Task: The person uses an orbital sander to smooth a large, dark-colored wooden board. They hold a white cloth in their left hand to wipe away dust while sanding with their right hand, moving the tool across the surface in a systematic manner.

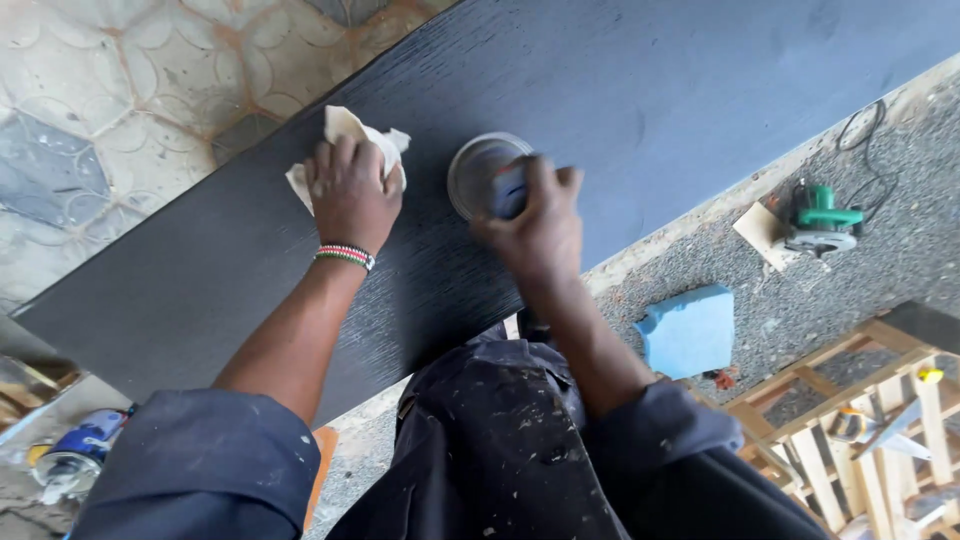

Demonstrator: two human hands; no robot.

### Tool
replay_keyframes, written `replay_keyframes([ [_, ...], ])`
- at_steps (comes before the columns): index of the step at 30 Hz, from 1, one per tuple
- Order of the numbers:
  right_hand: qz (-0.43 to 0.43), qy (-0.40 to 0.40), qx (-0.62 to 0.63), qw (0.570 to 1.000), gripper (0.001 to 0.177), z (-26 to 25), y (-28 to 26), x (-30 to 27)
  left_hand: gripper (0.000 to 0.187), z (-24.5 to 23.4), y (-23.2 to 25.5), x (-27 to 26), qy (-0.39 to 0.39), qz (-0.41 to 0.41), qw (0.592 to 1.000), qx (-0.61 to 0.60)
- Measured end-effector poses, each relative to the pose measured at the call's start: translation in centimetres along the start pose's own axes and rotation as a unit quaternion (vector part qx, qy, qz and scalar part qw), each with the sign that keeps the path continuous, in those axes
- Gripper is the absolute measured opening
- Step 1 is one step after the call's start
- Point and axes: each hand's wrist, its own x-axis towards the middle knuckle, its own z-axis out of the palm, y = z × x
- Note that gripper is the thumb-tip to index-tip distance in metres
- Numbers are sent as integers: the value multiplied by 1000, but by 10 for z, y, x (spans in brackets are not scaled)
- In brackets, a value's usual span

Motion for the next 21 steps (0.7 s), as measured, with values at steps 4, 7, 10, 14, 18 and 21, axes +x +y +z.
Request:
replay_keyframes([
  [4, 16, 105, 23, 994, 76, -43, 38, 49, 51, 8, -26, -17, -295, -180, 933, -99],
  [7, 26, 155, 14, 988, 74, -67, 70, 70, 70, -24, -12, -14, -432, -275, 852, -112],
  [10, 15, 171, 19, 985, 72, -79, 80, 74, 67, -29, 11, -14, -451, -295, 839, -81],
  [14, 30, 101, 5, 994, 75, -61, 61, 47, 64, -18, 26, -31, -445, -274, 849, -79],
  [18, 37, 71, 19, 997, 75, -12, 18, -6, 62, -83, 69, -23, -564, -180, 799, -107],
  [21, 46, 16, 3, 999, 77, -3, 9, -21, 53, 8, 29, -98, -627, -156, 751, -133],
])
